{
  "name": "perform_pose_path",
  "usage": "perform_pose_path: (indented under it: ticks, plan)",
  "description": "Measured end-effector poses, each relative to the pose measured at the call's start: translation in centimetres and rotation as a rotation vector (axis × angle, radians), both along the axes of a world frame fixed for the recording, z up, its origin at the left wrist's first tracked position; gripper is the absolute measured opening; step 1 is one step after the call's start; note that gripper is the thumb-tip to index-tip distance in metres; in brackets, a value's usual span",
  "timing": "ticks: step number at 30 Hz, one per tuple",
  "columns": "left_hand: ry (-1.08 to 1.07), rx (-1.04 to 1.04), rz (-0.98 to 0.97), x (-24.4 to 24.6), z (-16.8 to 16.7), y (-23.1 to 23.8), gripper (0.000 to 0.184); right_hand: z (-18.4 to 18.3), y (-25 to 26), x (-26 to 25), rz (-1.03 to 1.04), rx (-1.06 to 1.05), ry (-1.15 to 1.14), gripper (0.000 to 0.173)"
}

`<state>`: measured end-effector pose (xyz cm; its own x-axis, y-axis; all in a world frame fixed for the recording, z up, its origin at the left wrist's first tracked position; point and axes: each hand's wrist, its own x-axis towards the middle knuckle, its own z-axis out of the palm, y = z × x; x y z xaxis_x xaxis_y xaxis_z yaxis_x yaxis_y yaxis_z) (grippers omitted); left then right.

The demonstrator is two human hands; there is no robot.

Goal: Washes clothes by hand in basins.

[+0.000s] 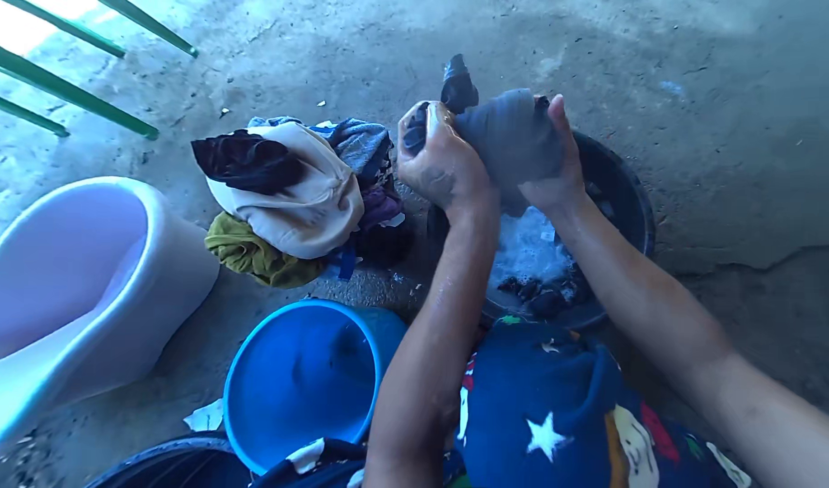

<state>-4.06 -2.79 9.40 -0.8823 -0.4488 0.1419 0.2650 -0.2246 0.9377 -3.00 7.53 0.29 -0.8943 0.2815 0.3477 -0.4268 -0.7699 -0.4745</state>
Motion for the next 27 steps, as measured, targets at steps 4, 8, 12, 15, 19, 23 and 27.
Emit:
perform_pose_path:
  ticks: [4, 8, 12, 15, 19, 23, 27]
  plan:
    - [0.458, -0.110, -0.083, 2.9, -1.2, 0.3, 0.013, 1.8, 0.1, -0.9, 0.193, -0.145, -0.005, 0.039]
    - [1.093, -0.592, -0.361, 4.8, -1.8, -1.9, 0.022, 4.3, 1.3, -1.5, 0.536, 0.099, 0.015, 0.046]
    - [1.444, -1.025, -0.510, 6.0, -3.1, -3.5, 0.010, 8.9, 2.2, -0.7, 0.858, 0.681, -0.301, 0.056]
    - [1.481, -1.385, -0.618, 7.2, -4.3, -3.0, 0.021, 9.2, 0.4, -0.4, 0.856, 0.961, -0.601, 0.032]
    - [1.431, -1.931, -0.889, 7.4, -5.7, -1.1, 0.027, 7.6, -1.6, -0.8, 0.689, 1.276, -0.835, 0.021]
    - [0.988, -2.282, -1.331, 6.6, -7.8, 1.1, 0.026, 4.1, -2.8, -1.8, 0.388, 1.585, -0.820, 0.023]
    - [0.168, -2.134, -1.488, 5.1, -11.4, 1.7, 0.029, -0.4, -3.4, -3.0, 0.082, 1.737, -0.828, 0.017]
